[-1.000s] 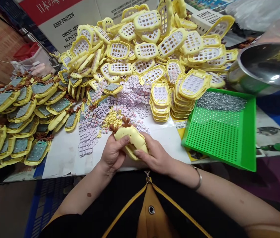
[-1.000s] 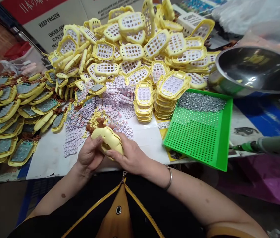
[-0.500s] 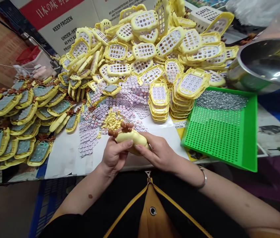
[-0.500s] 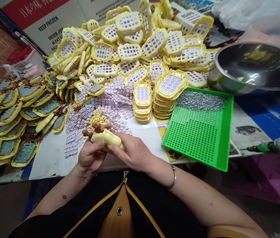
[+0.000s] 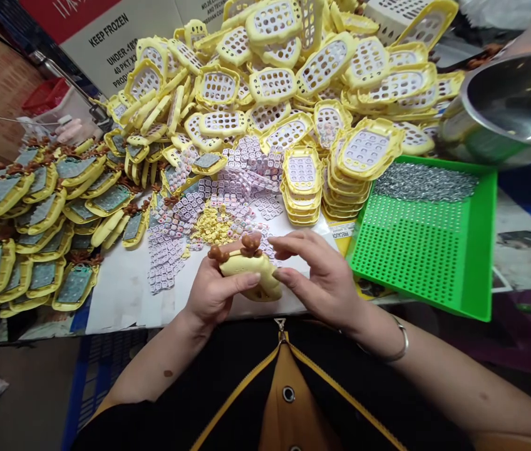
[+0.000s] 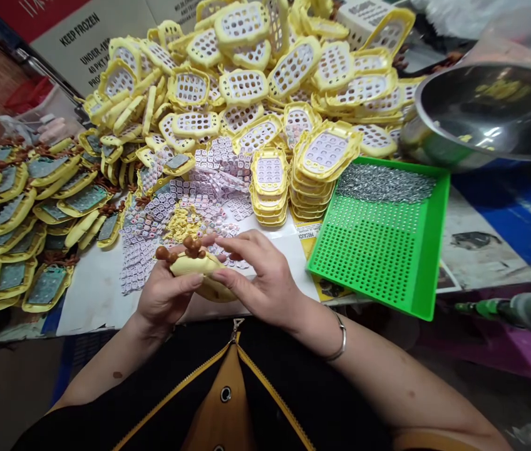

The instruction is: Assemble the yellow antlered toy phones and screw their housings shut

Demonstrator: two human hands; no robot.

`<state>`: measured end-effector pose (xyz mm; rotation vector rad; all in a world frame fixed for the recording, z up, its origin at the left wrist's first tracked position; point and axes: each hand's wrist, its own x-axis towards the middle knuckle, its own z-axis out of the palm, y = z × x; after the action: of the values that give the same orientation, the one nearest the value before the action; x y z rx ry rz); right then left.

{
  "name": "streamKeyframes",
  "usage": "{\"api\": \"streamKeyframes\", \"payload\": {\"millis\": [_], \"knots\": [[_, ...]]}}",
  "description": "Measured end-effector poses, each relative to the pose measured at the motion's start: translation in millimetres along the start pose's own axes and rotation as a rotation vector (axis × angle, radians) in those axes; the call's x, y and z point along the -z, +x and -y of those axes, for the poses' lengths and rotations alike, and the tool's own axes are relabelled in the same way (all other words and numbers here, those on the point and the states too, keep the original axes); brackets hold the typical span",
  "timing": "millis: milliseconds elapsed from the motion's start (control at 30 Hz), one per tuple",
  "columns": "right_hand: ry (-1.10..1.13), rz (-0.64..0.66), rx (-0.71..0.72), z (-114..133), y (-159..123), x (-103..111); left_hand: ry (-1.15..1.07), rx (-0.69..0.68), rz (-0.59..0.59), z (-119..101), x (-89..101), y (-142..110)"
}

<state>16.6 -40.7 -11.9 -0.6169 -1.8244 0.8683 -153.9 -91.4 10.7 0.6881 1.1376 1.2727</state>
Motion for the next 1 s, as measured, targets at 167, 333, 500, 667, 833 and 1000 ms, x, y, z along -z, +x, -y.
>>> {"api": "streamKeyframes", "payload": {"millis": [167, 333, 500, 667, 833, 1000], "knots": [[0.076, 0.046, -0.057, 5.8, 6.6, 6.7, 0.120, 0.096, 0.110, 3.9, -1.5, -4.3], [-0.037, 0.000, -0.041, 12.3, 7.7, 0.2, 0.112, 0.210, 0.171, 8.9, -4.8, -4.7], [0.093, 0.052, -0.243, 0.8, 3.5, -1.8, 0.083, 0.141, 0.038, 15.9, -5.0, -4.3], [0.085, 0.169, -0.182, -6.9, -10.5, 0.3, -0.016, 0.082, -0.079, 16.1, -1.7, -3.5], [0.038, 0.200, -0.152, 5.0, -15.8, -3.4, -0.059, 0.098, -0.051, 12.7, 0.5, -7.3], [-0.230, 0.137, 0.062, 16.8, -18.6, -6.9, -0.039, 0.157, 0.017, 7.1, -0.8, -10.2]]}}
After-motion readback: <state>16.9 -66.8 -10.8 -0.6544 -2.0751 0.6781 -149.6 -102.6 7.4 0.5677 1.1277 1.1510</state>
